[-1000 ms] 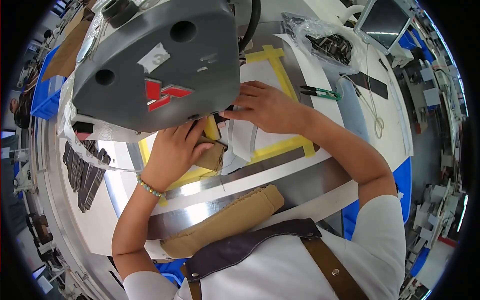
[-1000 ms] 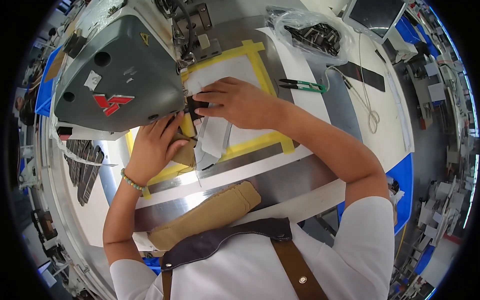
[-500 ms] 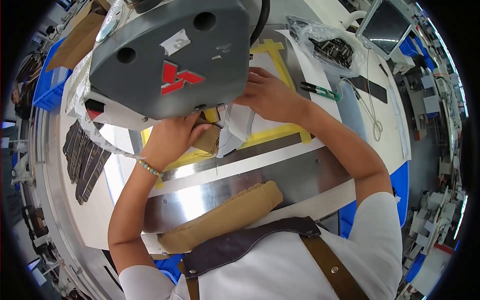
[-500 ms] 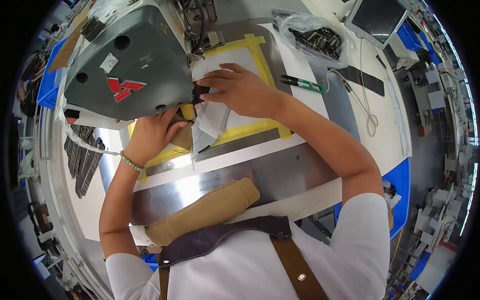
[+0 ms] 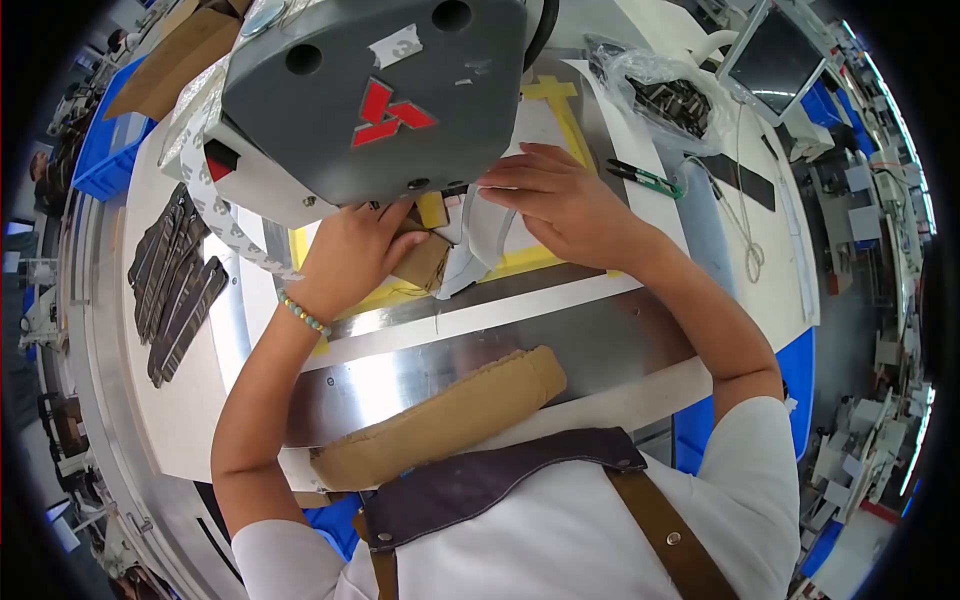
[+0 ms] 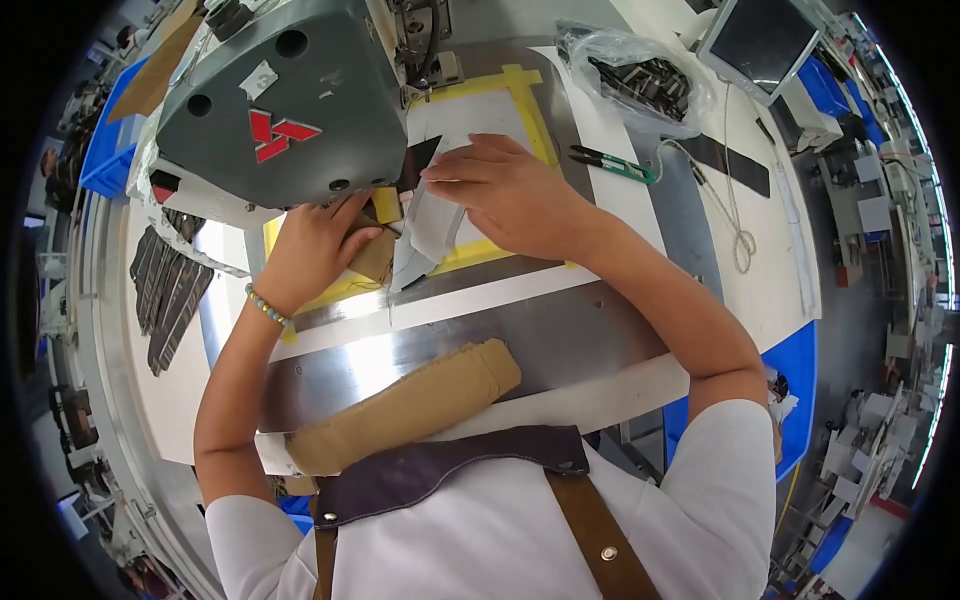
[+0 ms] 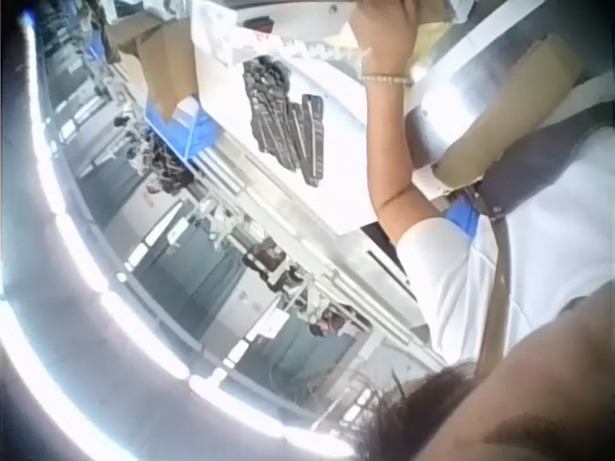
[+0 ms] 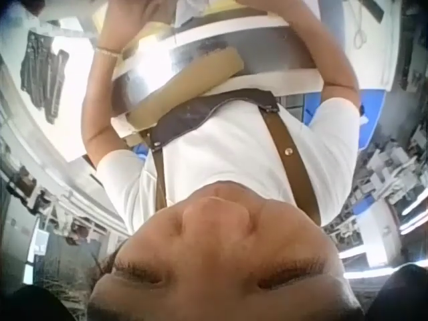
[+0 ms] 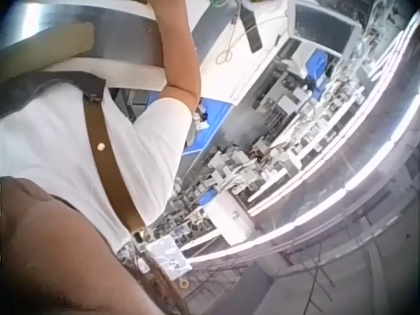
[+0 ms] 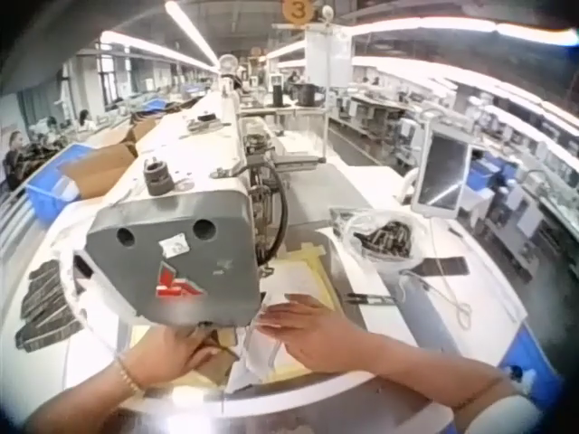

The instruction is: Sewing and assembling various components using an industrial sewing machine.

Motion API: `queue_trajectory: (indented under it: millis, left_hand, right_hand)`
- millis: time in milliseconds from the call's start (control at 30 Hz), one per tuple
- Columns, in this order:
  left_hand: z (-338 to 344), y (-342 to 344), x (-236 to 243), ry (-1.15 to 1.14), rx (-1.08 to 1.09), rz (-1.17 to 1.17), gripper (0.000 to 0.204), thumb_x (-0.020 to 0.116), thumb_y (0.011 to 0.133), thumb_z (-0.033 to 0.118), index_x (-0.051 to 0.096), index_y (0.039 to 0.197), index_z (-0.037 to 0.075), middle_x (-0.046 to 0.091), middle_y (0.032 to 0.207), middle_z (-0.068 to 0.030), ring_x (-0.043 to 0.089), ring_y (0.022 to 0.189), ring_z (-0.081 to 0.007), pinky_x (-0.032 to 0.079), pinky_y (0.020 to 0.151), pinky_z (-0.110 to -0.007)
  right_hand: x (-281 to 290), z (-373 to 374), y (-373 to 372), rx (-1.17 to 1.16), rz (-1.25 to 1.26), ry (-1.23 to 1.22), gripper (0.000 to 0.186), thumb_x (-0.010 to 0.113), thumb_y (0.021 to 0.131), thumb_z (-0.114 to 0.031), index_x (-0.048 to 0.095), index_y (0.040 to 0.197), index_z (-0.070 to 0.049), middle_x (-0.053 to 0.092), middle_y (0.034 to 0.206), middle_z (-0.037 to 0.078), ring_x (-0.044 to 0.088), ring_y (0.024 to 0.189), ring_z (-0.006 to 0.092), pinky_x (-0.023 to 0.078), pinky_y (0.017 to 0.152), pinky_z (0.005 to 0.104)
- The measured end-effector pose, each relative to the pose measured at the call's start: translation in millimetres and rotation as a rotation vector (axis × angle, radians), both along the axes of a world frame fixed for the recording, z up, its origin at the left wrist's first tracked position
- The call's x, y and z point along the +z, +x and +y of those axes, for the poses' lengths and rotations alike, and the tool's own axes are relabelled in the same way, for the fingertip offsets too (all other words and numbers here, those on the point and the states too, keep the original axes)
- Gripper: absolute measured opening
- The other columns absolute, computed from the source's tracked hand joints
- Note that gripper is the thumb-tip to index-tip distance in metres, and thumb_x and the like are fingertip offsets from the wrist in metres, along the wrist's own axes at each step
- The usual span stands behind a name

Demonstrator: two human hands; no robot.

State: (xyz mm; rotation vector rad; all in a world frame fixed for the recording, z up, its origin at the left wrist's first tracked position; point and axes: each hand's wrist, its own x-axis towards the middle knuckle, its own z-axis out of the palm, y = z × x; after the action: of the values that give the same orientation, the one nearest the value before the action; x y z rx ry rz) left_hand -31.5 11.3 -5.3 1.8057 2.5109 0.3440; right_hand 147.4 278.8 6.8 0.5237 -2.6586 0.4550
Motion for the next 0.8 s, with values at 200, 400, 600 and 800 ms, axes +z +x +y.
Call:
queue_trajectory:
  millis: [200,400,600,800]
  left_hand:
    - [-8,9,7,0.059,-0.144,0.055,0.059,0.074,0.098,0.034,0.064,0.146,0.001,0.067,0.144,-0.0147,0.065,0.122,-0.0379,0.048,0.109,-0.05]
    - [-16,23,6,0.098,-0.223,0.086,0.061,0.076,0.094,0.032,0.064,0.147,0.003,0.062,0.153,-0.0114,0.054,0.143,-0.0352,0.044,0.118,-0.049]
    - [-15,21,2,0.179,-0.222,0.053,0.061,0.08,0.09,0.028,0.066,0.144,0.002,0.063,0.153,-0.0103,0.056,0.141,-0.0349,0.046,0.114,-0.05]
    - [-19,19,-1,0.192,-0.218,0.063,0.058,0.081,0.089,0.025,0.067,0.141,0.002,0.065,0.152,-0.0103,0.058,0.141,-0.035,0.047,0.113,-0.049]
  right_hand:
    - [-12,-31,-12,0.085,0.01,0.102,0.04,0.07,0.091,-0.009,0.074,0.13,-0.002,0.071,0.14,0.007,0.064,0.133,0.0235,0.045,0.119,0.0475]
    - [3,-9,-11,-0.257,0.038,0.421,0.043,0.072,0.085,-0.009,0.074,0.127,0.003,0.069,0.142,0.01,0.062,0.135,0.0231,0.046,0.115,0.0455]
    - [-1,-17,-3,0.02,-0.005,0.072,0.038,0.072,0.088,-0.01,0.076,0.125,-0.003,0.071,0.137,0.01,0.065,0.126,0.0283,0.05,0.11,0.0442]
    - [-19,-30,-3,-0.013,-0.031,0.092,0.038,0.072,0.092,-0.013,0.076,0.13,-0.012,0.067,0.142,0.009,0.064,0.13,0.0263,0.049,0.116,0.0479]
